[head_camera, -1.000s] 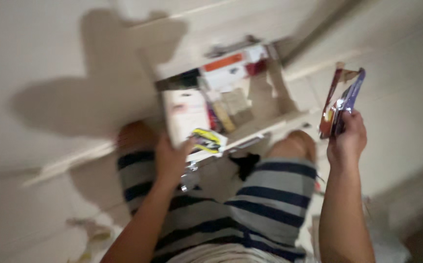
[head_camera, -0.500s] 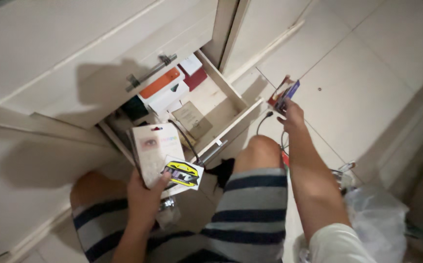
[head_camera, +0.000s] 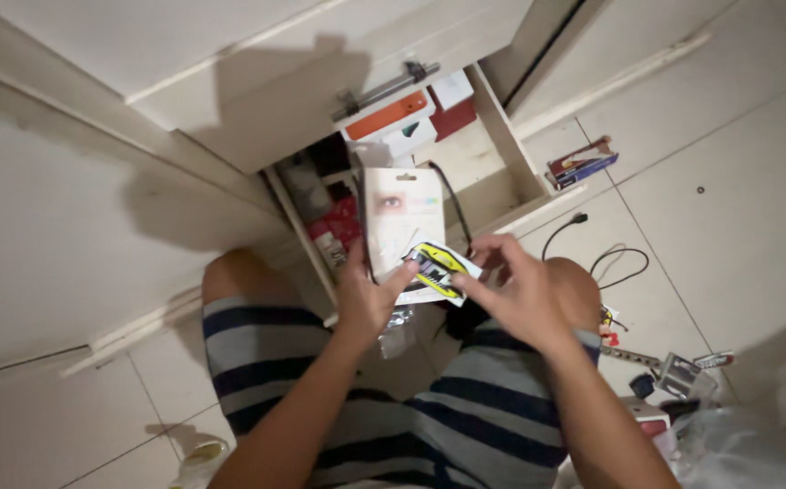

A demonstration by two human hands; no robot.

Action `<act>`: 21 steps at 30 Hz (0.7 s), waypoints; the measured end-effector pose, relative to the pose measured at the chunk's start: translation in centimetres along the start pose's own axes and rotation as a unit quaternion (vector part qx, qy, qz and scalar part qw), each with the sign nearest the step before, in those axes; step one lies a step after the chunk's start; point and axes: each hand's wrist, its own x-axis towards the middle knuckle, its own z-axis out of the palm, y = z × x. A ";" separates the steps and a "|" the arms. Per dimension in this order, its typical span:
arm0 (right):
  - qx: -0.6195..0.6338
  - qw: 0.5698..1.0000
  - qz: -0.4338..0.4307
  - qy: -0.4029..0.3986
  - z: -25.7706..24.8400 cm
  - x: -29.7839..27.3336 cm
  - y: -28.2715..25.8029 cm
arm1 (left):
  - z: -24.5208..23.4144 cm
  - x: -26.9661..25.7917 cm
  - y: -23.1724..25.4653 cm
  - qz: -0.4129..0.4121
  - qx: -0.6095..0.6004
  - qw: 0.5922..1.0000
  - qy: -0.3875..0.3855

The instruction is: The person kneels on the floor and organizes various small items from a white cabinet drawer. They pick up and place back items such as a white box, a pink bottle, a colorful pouch, a yellow packaged item, a black cable, and a small green box. The person also handles a plastic bag containing miscellaneous small objects.

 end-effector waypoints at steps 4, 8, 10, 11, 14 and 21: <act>-0.014 0.996 0.084 -0.036 0.8 0.4 -1.6 | -0.1 0.2 0.4 -0.030 -0.007 0.999 0.014; 0.028 0.982 0.189 -0.005 -1.5 0.7 -0.8 | -1.5 0.4 -0.2 -0.064 -0.013 0.997 0.034; 0.105 0.975 0.193 0.026 -2.2 1.4 0.5 | -2.3 0.3 -0.8 -0.088 0.020 0.995 0.044; 0.144 0.969 0.194 0.041 -2.3 1.8 1.4 | -2.7 0.2 -1.3 -0.083 0.014 0.995 0.044; 0.118 0.981 0.135 0.081 -2.0 4.0 4.7 | -3.8 -0.1 -2.9 -0.063 -0.034 0.996 0.051; -0.198 0.971 0.134 -0.008 2.6 13.7 10.5 | -7.8 -2.4 -5.8 -0.140 -0.102 0.981 0.090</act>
